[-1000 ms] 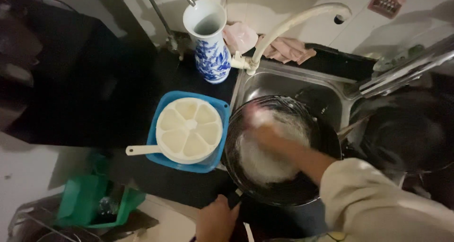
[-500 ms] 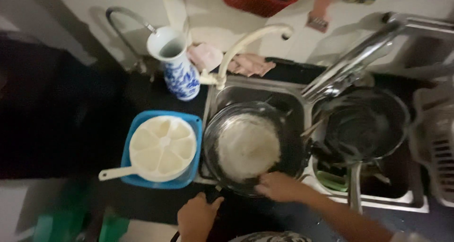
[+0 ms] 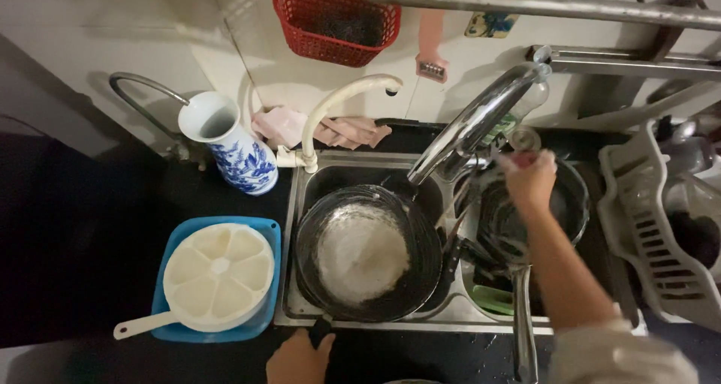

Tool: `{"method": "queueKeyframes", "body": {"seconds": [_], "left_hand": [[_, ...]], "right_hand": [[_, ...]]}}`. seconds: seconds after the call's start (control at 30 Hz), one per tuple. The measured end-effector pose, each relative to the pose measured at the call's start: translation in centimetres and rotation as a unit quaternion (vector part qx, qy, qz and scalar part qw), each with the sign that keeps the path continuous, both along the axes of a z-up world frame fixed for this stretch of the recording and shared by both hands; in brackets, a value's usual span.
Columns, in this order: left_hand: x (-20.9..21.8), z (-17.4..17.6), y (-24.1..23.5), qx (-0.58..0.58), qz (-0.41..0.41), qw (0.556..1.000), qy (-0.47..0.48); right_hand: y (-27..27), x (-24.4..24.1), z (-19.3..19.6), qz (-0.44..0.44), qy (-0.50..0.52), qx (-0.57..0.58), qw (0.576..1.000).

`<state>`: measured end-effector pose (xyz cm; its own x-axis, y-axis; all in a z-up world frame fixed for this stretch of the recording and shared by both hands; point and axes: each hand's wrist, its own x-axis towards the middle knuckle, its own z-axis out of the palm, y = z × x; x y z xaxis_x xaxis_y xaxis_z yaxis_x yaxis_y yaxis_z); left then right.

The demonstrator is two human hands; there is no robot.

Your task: Washing and rinsing various kitchen items in a sink

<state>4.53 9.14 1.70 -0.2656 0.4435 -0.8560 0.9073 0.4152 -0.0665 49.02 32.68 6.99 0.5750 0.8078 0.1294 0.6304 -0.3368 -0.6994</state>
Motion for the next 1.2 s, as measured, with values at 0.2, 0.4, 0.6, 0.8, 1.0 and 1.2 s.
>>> {"method": "queueKeyframes", "body": {"seconds": [0.2, 0.4, 0.6, 0.8, 1.0, 1.2], "left_hand": [[1.3, 3.5, 1.7, 0.107, 0.068, 0.992, -0.02], [1.6, 0.6, 3.5, 0.118, 0.01, 0.993, -0.02], [0.1, -4.3, 4.2, 0.176, -0.032, 0.984, -0.012], [-0.2, -9.7, 2.8, 0.204, -0.079, 0.975, 0.04], [1.8, -7.2, 1.2, 0.425, -0.095, 0.895, -0.098], [5.3, -0.3, 4.8, 0.296, 0.102, 0.905, -0.288]], "right_hand": [[7.5, 5.0, -3.6, 0.118, -0.168, 0.022, 0.978], [9.6, 9.3, -5.4, 0.054, -0.166, -0.013, 0.985], [2.4, -0.3, -0.7, 0.032, 0.018, 0.087, 0.996], [-3.3, -12.9, -0.2, 0.006, 0.541, -0.099, 0.835], [-4.3, -16.9, -15.1, 0.039, 0.778, -0.197, 0.595], [-5.8, -16.6, -17.2, 0.423, 0.111, -0.19, 0.879]]}}
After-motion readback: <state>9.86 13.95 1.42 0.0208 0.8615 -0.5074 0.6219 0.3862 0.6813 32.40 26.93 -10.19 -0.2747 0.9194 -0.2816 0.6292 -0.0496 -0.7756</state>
